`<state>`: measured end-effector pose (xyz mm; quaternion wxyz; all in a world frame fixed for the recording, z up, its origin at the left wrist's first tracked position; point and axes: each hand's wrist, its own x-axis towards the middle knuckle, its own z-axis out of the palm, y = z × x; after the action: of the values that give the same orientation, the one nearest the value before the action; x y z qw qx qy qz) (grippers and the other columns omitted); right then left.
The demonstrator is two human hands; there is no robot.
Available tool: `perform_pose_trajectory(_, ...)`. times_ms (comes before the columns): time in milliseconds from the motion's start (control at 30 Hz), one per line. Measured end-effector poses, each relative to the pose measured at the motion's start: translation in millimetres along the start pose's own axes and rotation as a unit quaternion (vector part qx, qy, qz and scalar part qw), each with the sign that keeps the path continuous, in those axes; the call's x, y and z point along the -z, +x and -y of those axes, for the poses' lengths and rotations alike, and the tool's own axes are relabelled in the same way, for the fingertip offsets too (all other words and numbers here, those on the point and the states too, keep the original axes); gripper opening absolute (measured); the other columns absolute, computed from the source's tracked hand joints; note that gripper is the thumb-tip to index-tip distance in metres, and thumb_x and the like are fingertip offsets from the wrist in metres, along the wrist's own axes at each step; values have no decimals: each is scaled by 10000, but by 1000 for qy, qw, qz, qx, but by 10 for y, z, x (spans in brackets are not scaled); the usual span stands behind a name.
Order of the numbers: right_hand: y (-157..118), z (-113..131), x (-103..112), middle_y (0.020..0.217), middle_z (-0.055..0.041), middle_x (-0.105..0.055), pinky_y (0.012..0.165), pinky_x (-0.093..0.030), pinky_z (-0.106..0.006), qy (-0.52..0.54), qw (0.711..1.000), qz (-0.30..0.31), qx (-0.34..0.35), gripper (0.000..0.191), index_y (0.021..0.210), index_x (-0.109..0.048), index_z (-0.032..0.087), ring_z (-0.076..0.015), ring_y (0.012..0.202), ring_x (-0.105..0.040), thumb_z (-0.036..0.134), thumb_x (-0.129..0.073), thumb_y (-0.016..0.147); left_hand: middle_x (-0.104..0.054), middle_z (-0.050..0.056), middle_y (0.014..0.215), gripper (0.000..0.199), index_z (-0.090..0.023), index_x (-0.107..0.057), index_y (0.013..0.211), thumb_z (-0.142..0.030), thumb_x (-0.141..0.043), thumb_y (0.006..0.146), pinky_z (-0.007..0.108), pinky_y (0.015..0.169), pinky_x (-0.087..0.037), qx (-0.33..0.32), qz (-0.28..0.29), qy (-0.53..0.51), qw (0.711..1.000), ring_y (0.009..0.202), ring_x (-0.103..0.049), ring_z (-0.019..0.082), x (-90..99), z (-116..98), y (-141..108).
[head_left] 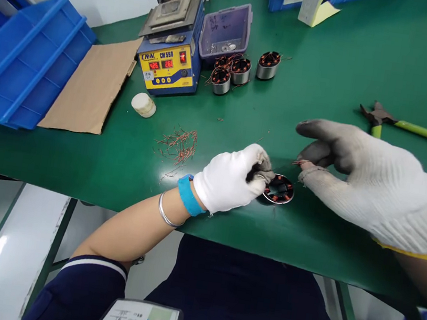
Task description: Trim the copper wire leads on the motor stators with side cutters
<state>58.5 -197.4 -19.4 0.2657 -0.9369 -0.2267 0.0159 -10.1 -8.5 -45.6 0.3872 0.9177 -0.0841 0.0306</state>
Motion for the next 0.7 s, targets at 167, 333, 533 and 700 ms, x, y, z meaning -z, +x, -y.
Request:
perform_pose_trajectory(167,-49,40,-26,904,-58,-736,840,-576,-440,157,987,-22,32,596,1289,-651,210,-253,793,-702,346,-601,711,-688,4,765,114,-242,-497,795,-170,-569,744,337,683,-529,-15,0,39,999,707,-664,193,-9,-34,6)
perform_pose_trajectory(333,62,-87,-81,711,-9,-696,509,-512,-304,214,950,183,-137,592,1313,-613,212,-179,544,-629,274,-606,725,-651,-2,733,186,-255,-383,733,-120,-510,749,306,678,-553,46,-82,-172,981,733,-676,165,-47,50,34)
perform_pose_trajectory(533,112,-263,-70,751,-23,-723,523,-516,-314,277,913,287,-86,566,1196,-670,215,-187,581,-632,497,-698,706,-711,58,1112,523,-222,-552,1088,-313,-800,636,358,840,-589,72,-22,-122,990,924,-706,209,28,-71,-35)
perform_pose_trajectory(700,149,-248,-23,530,6,-612,460,-443,-287,272,910,299,-89,421,819,-698,212,-163,494,-566,599,-729,656,-726,41,1017,427,-241,-684,961,-515,-835,670,389,828,-567,27,80,42,996,947,-698,263,23,-88,-9)
